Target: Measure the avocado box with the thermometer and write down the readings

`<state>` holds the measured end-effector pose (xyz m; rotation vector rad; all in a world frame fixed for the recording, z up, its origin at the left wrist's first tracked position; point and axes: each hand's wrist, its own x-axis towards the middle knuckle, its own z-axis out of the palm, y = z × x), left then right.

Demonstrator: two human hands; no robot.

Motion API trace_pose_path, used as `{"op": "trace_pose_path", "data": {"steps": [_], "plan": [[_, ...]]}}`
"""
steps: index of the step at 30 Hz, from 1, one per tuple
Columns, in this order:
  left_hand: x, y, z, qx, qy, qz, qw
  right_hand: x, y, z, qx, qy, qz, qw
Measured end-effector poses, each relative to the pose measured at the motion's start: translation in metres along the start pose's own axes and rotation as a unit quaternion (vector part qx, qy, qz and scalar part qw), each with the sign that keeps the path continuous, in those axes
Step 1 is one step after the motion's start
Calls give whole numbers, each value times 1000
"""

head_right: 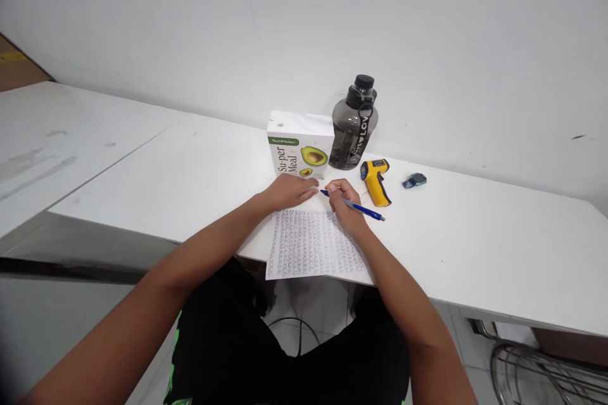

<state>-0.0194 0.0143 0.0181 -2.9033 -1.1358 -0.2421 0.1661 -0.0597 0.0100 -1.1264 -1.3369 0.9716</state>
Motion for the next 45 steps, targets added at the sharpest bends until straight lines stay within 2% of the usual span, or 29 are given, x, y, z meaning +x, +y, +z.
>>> {"op": "trace_pose_path", "data": {"steps": [2, 4, 8, 13, 17, 19, 21, 23, 25, 29, 32, 38, 45], "plan": [[4, 1, 6, 13, -23, 23, 999, -1, 1, 0, 20, -64, -8, 998], [6, 3, 11, 23, -18, 57, 998, -1, 1, 1, 37, -110, -14, 993], [8, 8, 15, 21, 17, 89, 996, 1, 2, 8, 26, -134, -1, 991], [10, 5, 13, -28, 35, 65, 997, 2, 4, 11, -27, -183, 74, 980], [5, -1, 3, -102, 54, -6, 993, 2, 2, 4, -38, -214, 137, 966], [1, -3, -5, -155, 27, -45, 987, 3, 0, 2, -29, -209, 158, 965], [-3, -4, -15, -190, -52, -71, 978, 4, -3, 1, -25, -191, 182, 964], [-6, -6, -22, -212, -120, -76, 967, 6, -6, 1, -29, -176, 204, 963], [-8, -9, -25, -240, -146, -68, 957, 6, -9, 0, -36, -170, 216, 961], [-8, -15, -23, -290, -156, -63, 942, 5, -11, 1, -62, -164, 214, 961], [-6, -17, -20, -291, -161, -68, 941, 1, -10, 5, -90, -136, 197, 967], [-4, -15, -19, -271, -169, -71, 945, -4, -5, 14, -131, -36, 90, 987], [-5, -19, -18, -290, -161, -72, 940, -6, 0, 17, -178, -70, 51, 980]]}}
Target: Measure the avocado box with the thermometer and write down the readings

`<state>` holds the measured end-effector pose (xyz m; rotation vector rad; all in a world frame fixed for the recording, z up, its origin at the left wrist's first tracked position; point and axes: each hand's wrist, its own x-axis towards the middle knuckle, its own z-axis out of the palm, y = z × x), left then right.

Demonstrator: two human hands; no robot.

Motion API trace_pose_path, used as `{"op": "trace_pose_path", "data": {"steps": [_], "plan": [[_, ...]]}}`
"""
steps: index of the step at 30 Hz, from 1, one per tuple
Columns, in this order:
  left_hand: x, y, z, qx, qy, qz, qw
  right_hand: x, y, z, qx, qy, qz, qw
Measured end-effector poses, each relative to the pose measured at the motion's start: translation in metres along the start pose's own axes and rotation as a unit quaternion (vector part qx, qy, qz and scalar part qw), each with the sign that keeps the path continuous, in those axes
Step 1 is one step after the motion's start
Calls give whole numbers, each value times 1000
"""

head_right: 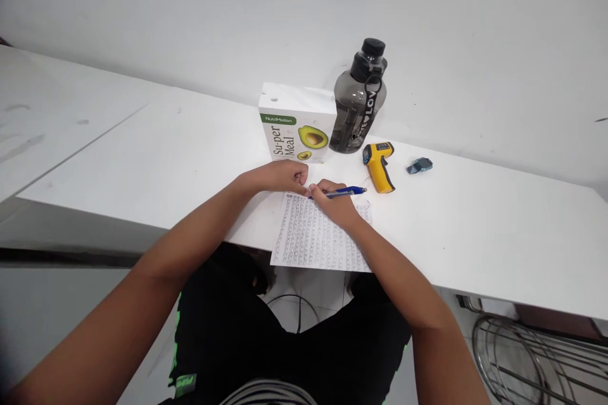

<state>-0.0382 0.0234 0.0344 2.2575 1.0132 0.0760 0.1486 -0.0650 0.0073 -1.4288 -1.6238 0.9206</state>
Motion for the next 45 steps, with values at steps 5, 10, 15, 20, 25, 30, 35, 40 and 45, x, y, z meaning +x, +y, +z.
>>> {"op": "trace_pose_path", "data": {"steps": [5, 10, 15, 20, 25, 30, 35, 40, 45], "plan": [[0, -4, -1, -14, -10, 5, 1000, 3, -2, -2, 13, -23, 54, 998], [-3, 0, -3, 3, -18, -8, 1000, 4, -2, -4, 11, -26, 51, 998], [-4, 3, -3, 26, -22, -10, 999, 6, -2, 3, -2, 8, 19, 1000], [-5, 3, -5, 19, -26, -14, 999, 5, 0, 5, -15, -23, 15, 1000], [-8, 2, -7, 17, -29, -17, 999, 5, 4, 6, -17, -36, -1, 999], [-6, 0, -7, 10, -35, -15, 999, 5, 3, 6, -23, -39, -3, 999], [-4, 0, -7, 8, -39, -15, 999, 5, -2, 8, -22, -31, 27, 999], [-5, 2, -9, 1, -46, -17, 999, 5, -3, 8, -25, -19, 26, 999], [-6, 4, -10, -2, -59, -21, 998, 4, -1, 7, -32, -43, 4, 999]]}}
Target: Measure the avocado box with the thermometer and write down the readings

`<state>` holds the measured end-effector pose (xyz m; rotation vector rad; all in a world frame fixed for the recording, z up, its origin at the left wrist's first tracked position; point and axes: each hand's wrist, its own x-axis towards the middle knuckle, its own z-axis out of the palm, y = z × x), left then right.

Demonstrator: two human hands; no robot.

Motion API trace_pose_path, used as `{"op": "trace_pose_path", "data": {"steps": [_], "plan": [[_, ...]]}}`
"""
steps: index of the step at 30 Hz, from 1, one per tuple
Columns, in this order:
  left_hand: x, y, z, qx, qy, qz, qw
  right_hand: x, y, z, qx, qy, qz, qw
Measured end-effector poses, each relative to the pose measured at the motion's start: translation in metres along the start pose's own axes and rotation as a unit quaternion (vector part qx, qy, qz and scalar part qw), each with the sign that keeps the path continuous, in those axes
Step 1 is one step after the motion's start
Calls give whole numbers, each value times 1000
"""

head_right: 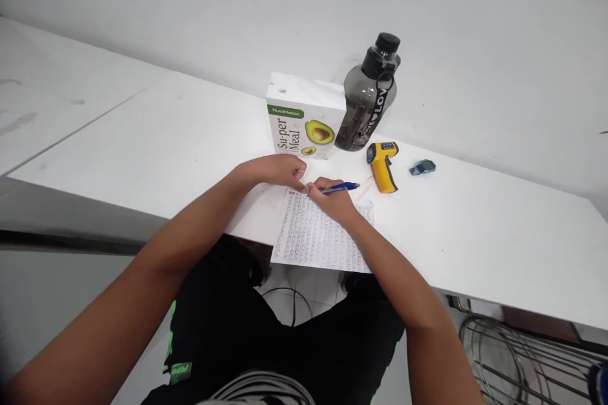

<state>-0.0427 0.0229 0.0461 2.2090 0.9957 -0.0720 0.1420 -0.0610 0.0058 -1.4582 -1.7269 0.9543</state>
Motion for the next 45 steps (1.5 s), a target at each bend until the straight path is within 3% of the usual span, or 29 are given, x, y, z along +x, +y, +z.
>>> {"op": "trace_pose_path", "data": {"steps": [7, 45], "plan": [[0, -1, 0, 0, 2, -3, 1000, 1, 2, 2, 0, 29, 6, 1000], [-1, 2, 0, 4, 6, -12, 1000, -1, 0, 0, -12, 38, -4, 999]]}}
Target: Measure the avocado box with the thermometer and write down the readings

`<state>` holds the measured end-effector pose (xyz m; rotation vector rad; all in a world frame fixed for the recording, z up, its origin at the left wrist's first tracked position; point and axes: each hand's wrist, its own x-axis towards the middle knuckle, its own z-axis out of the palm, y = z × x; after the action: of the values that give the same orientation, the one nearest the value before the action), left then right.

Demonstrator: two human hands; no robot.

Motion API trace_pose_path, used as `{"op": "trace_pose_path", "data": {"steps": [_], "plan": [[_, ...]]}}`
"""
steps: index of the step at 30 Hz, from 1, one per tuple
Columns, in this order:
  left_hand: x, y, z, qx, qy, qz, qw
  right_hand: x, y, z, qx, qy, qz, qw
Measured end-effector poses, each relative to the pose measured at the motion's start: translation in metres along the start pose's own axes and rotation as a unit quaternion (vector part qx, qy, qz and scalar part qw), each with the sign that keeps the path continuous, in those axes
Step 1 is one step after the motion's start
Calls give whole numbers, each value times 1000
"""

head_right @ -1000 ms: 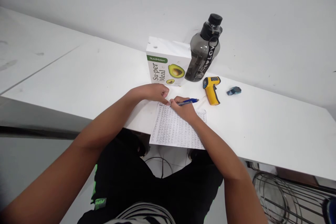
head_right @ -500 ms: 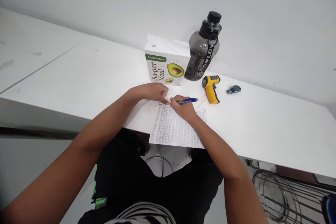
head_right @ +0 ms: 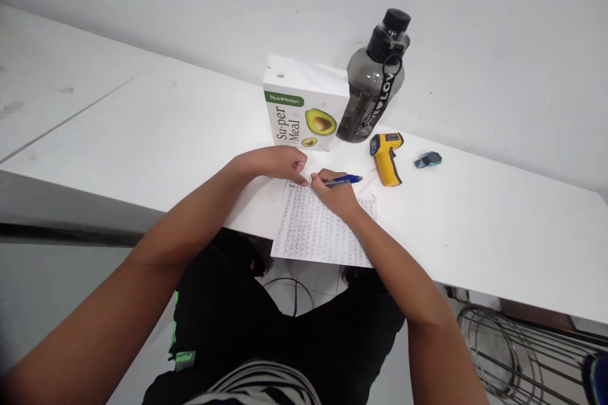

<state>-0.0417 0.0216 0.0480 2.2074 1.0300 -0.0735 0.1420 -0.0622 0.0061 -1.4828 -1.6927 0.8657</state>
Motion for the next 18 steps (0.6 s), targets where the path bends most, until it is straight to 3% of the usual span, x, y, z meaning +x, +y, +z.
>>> {"op": "trace_pose_path", "data": {"steps": [6, 12, 15, 18], "plan": [[1, -2, 1, -10, 5, 0, 1000, 0, 6, -1, 0, -22, -4, 1000], [3, -6, 3, -6, 9, 12, 1000, -3, 1, -7, 6, 71, 1, 997], [5, -8, 4, -5, 9, 16, 1000, -4, -1, -14, -33, 114, -42, 992], [5, -9, 5, 2, 10, 23, 1000, -1, 5, -20, -105, 114, -97, 983]]}}
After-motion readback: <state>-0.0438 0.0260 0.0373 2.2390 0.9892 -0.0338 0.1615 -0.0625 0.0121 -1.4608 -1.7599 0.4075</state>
